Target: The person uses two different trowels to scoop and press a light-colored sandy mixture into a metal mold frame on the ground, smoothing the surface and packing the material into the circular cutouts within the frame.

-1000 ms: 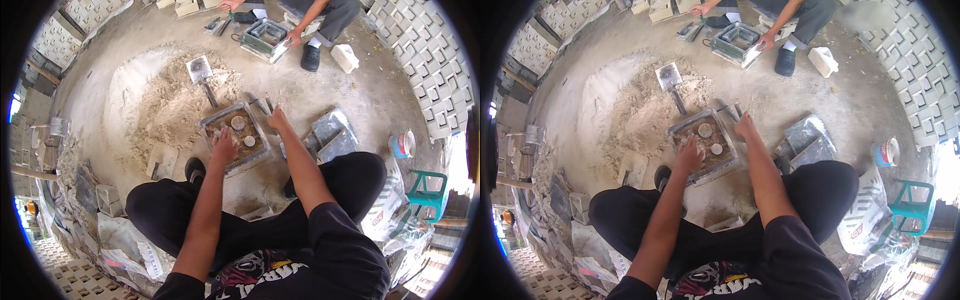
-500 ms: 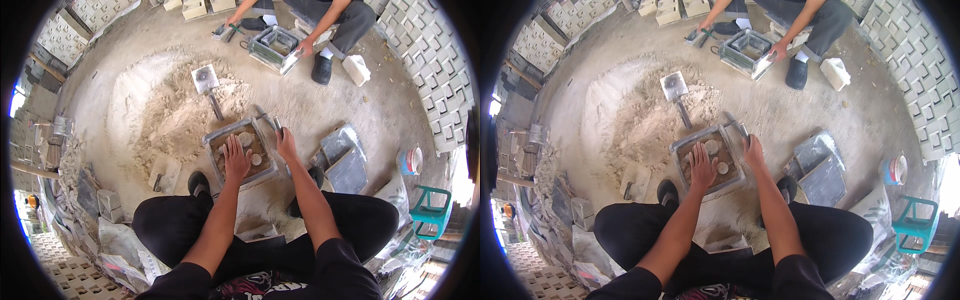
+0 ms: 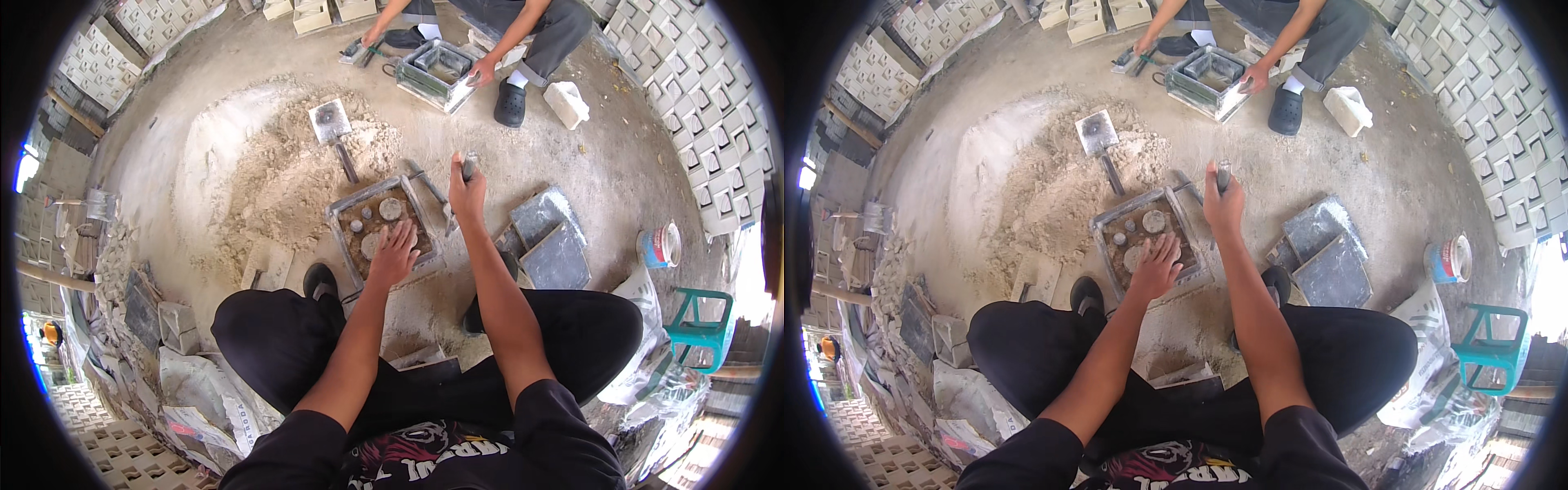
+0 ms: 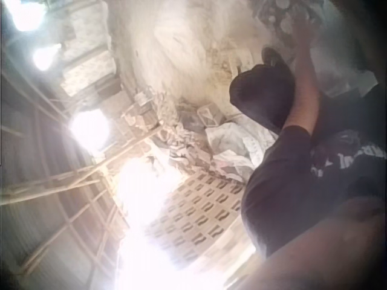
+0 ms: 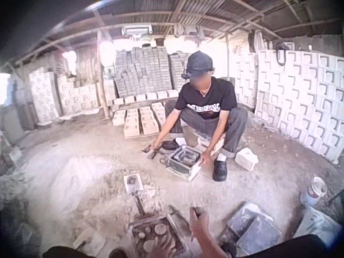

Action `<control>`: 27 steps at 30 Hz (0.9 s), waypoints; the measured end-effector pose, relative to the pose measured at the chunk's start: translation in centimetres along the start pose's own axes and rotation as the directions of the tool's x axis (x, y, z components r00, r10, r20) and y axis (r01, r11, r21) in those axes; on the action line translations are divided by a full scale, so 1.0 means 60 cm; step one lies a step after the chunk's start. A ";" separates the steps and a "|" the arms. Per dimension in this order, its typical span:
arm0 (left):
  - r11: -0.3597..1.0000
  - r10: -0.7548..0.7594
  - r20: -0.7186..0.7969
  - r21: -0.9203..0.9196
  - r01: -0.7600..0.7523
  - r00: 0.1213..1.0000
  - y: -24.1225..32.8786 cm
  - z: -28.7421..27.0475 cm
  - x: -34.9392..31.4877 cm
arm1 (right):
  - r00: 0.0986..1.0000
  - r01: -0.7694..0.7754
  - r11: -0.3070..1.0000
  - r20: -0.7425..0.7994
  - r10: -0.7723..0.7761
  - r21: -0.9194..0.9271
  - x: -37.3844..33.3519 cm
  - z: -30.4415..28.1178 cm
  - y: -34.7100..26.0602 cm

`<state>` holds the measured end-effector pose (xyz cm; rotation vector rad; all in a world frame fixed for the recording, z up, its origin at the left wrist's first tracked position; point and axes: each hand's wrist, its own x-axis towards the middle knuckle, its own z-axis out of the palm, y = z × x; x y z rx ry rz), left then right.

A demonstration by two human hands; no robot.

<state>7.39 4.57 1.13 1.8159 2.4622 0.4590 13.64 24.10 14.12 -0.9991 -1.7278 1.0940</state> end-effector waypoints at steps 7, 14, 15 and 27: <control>0.723 -0.689 -0.183 -0.104 0.683 0.701 -0.062 -0.007 -0.072 | 0.994 -0.089 0.884 -0.022 0.111 0.459 -0.014 0.011 -0.103; 0.579 -0.804 -0.271 -0.557 0.595 0.529 -0.136 0.044 -0.050 | 0.984 -0.152 0.869 0.157 0.087 0.472 -0.042 0.059 -0.150; 0.588 -0.795 -0.273 -0.568 0.576 0.542 -0.140 0.047 -0.053 | 0.983 -0.152 0.864 0.168 0.080 0.479 -0.043 0.065 -0.150; 0.577 -0.808 -0.242 -0.507 0.640 0.537 -0.125 0.022 -0.057 | 0.984 -0.014 0.943 0.172 -0.046 0.332 -0.026 0.117 -0.148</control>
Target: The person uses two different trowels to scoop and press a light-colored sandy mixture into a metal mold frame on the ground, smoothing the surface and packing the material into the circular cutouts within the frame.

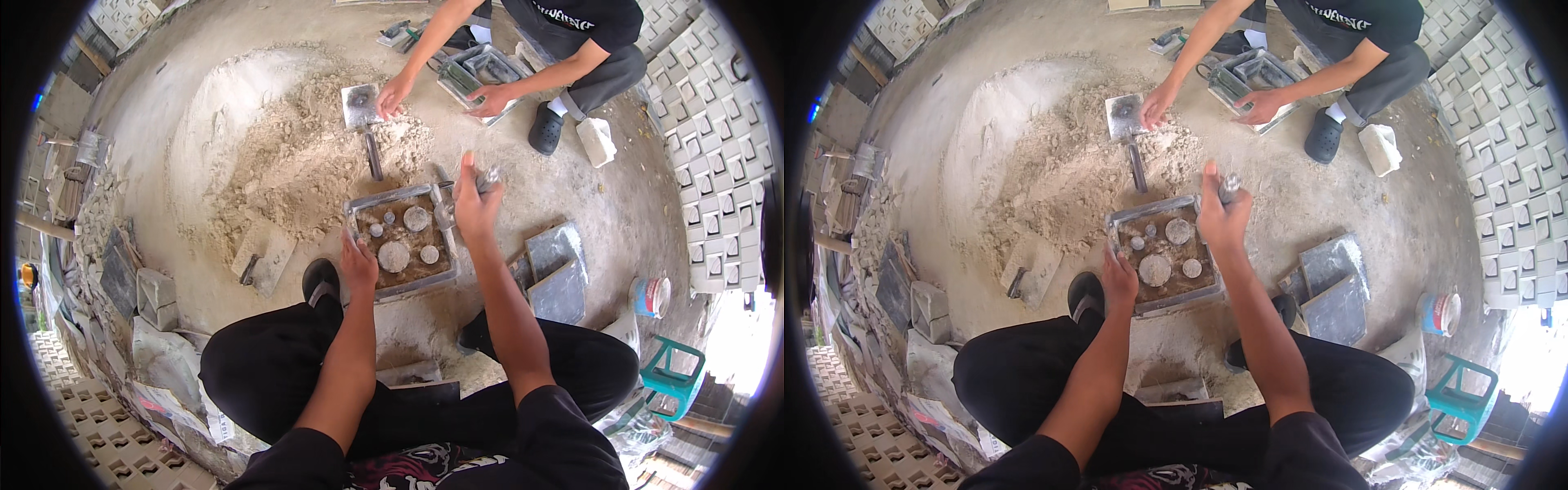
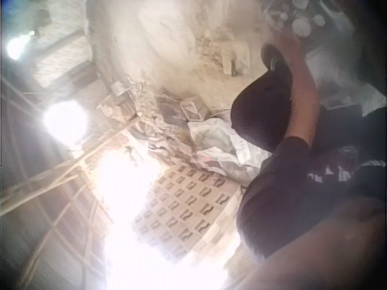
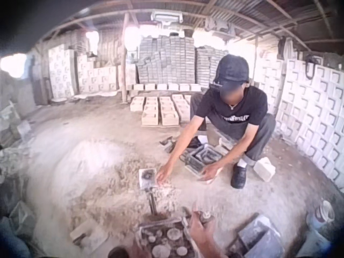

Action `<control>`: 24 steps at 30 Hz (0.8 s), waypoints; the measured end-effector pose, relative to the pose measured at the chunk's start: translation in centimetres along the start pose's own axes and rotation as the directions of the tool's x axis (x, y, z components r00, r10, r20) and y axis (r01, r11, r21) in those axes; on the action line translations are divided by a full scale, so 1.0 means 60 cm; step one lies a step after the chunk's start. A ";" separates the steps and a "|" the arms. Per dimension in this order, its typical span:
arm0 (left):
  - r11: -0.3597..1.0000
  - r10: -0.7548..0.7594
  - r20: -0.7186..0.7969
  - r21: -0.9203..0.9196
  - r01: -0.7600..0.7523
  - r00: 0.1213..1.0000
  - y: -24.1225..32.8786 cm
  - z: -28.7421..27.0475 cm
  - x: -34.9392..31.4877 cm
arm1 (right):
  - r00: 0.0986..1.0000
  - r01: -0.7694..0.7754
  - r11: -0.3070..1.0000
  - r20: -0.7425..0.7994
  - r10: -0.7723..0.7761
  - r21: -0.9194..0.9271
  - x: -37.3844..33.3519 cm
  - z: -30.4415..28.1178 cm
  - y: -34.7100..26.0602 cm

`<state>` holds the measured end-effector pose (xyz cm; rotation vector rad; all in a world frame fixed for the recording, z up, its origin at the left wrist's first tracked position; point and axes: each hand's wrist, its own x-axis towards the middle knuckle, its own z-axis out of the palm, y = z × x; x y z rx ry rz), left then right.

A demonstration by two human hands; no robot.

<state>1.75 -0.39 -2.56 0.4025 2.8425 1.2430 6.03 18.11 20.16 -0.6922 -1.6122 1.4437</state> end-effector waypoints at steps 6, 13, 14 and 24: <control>1.000 -0.015 -0.031 0.014 0.016 0.999 -0.003 -0.002 -0.003 | 0.993 -0.116 0.993 -0.013 0.116 0.014 -0.023 0.003 0.073; 0.996 -0.087 0.060 -0.031 0.089 0.994 0.015 0.002 0.004 | 0.983 -0.168 0.953 0.034 0.183 -0.252 0.034 -0.004 0.116; 0.995 -0.097 0.066 -0.020 0.098 0.993 0.010 -0.002 0.010 | 0.993 -0.101 0.983 0.050 0.110 -0.156 0.043 0.009 0.101; 0.848 0.312 0.188 0.386 -0.362 0.931 0.048 -0.031 0.003 | 0.999 0.049 0.972 0.015 -0.047 -0.232 0.025 0.040 0.100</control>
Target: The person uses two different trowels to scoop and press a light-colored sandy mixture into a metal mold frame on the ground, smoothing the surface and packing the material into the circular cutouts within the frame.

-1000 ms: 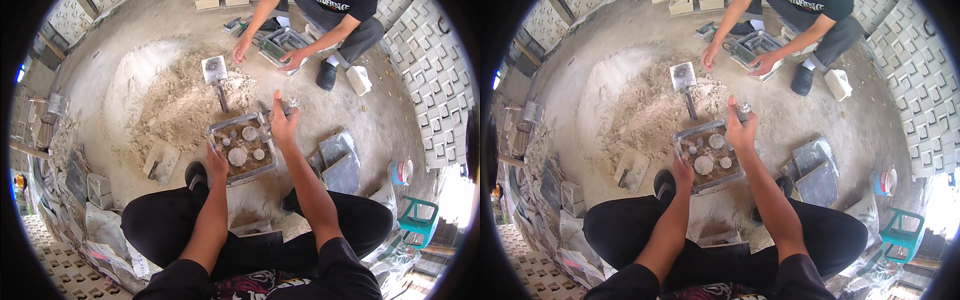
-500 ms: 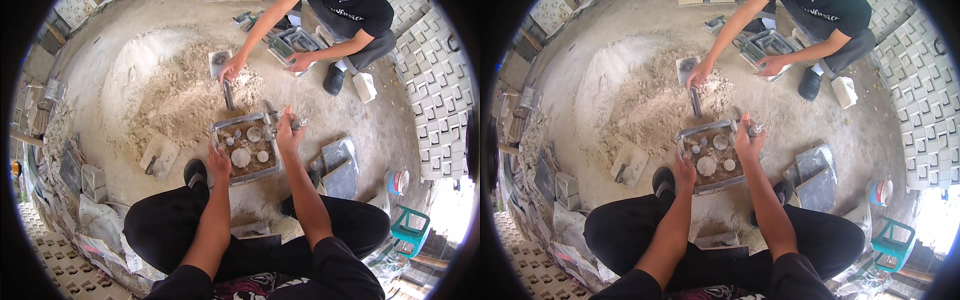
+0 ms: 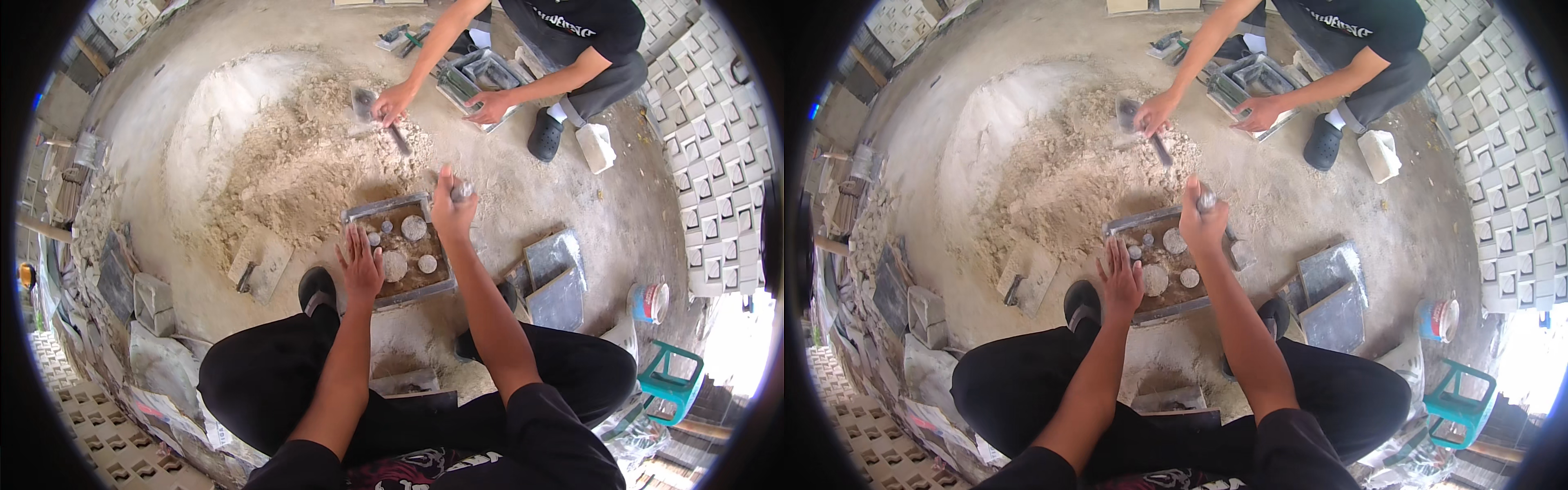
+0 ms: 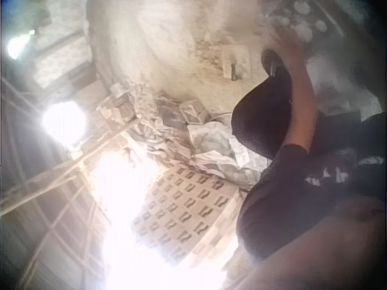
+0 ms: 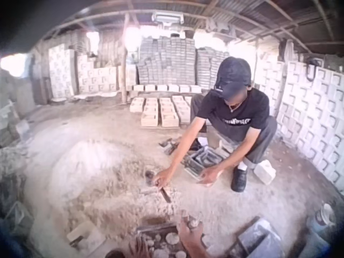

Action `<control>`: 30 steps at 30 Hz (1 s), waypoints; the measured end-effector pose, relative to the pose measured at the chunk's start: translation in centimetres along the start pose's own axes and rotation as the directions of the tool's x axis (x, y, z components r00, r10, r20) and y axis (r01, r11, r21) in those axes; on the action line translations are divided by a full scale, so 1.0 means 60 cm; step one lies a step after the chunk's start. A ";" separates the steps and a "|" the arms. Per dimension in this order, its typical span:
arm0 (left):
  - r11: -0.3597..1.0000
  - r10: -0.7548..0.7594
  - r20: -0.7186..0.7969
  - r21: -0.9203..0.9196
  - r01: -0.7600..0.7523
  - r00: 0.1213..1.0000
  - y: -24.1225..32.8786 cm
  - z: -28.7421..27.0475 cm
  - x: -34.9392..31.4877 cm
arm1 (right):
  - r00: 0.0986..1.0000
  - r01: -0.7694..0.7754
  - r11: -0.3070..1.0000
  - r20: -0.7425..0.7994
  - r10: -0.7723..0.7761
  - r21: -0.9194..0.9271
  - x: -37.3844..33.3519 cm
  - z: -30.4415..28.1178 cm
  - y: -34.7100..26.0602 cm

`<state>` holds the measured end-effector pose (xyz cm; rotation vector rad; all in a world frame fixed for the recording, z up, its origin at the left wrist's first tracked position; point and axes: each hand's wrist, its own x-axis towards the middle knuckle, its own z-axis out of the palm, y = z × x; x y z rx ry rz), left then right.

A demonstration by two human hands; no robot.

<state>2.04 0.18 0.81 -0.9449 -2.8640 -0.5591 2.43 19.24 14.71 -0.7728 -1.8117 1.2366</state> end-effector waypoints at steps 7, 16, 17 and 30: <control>0.995 -0.031 -0.043 -0.099 0.027 0.999 -0.020 0.010 0.010 | 0.995 -0.027 0.998 0.098 0.022 0.052 0.015 0.000 -0.015; 0.991 -0.035 -0.036 -0.133 0.030 0.999 0.011 0.021 -0.009 | 0.972 0.236 0.972 -0.012 -0.236 0.016 -0.011 -0.023 0.035; 0.992 -0.038 -0.034 -0.123 0.034 0.999 0.006 0.019 -0.006 | 0.994 0.111 0.994 0.016 -0.111 -0.007 -0.013 -0.024 0.026; 0.998 -0.028 -0.044 -0.066 0.025 0.999 0.002 0.017 0.013 | 1.000 0.015 0.999 -0.007 -0.015 -0.037 -0.062 -0.055 0.021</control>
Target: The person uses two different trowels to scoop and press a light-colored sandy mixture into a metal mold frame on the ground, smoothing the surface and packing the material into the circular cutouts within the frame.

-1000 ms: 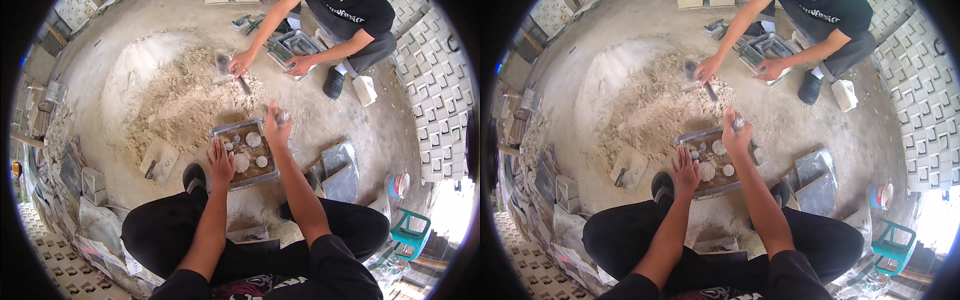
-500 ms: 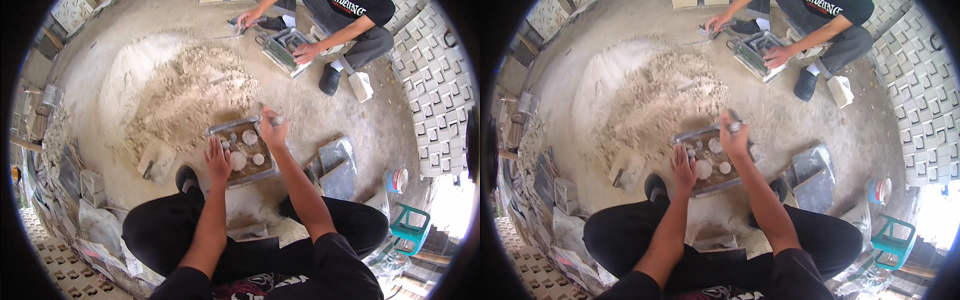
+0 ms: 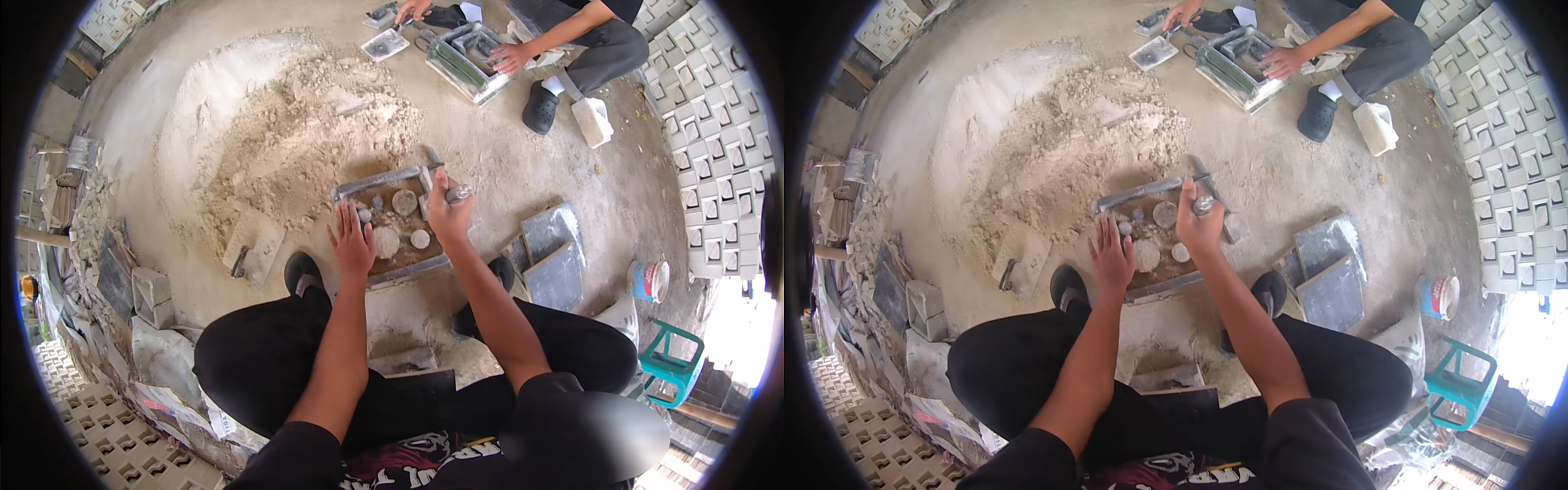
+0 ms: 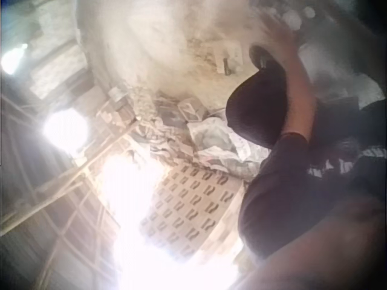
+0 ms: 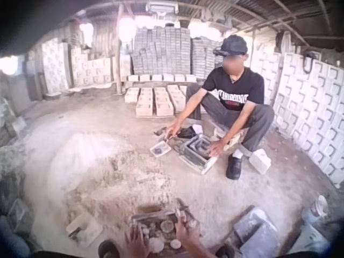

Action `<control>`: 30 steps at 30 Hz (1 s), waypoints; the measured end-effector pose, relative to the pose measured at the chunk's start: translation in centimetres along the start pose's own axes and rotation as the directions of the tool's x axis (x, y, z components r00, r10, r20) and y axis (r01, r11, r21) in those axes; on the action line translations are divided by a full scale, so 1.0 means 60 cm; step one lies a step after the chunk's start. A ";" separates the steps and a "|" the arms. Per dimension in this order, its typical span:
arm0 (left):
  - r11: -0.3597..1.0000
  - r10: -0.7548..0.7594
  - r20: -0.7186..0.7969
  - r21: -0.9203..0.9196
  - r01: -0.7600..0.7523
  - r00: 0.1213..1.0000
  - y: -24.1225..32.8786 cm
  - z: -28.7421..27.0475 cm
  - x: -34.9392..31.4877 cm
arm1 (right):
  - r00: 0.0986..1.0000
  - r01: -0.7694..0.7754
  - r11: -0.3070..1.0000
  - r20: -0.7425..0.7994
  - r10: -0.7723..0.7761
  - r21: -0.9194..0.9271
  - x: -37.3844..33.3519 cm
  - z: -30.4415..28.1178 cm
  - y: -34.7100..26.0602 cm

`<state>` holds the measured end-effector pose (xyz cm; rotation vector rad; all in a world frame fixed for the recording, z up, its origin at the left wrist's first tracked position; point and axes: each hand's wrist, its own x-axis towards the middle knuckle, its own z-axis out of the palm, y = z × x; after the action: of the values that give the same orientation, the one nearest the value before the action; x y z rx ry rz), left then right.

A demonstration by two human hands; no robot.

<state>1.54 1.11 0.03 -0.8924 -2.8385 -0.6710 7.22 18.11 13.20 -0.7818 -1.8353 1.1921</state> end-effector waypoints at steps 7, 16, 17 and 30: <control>0.999 -0.035 0.037 -0.016 0.035 0.999 0.001 0.003 -0.019 | 0.997 0.061 0.996 0.056 -0.058 -0.059 -0.007 -0.004 -0.016; 0.998 -0.024 0.013 -0.065 0.024 1.000 -0.005 -0.001 -0.006 | 0.993 0.081 0.990 0.096 -0.070 -0.116 0.001 0.006 -0.025; 0.998 -0.033 0.015 -0.059 0.033 0.999 -0.006 -0.003 -0.010 | 0.997 0.050 0.996 0.054 -0.046 -0.070 0.002 0.008 -0.035; 0.992 -0.085 0.075 -0.084 0.091 0.994 -0.011 0.002 -0.016 | 0.991 0.028 0.999 0.128 -0.031 0.025 0.021 0.007 -0.003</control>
<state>1.98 0.19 -0.53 -0.8230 -2.9472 -0.7946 6.22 18.91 13.64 -0.6769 -1.9272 1.2680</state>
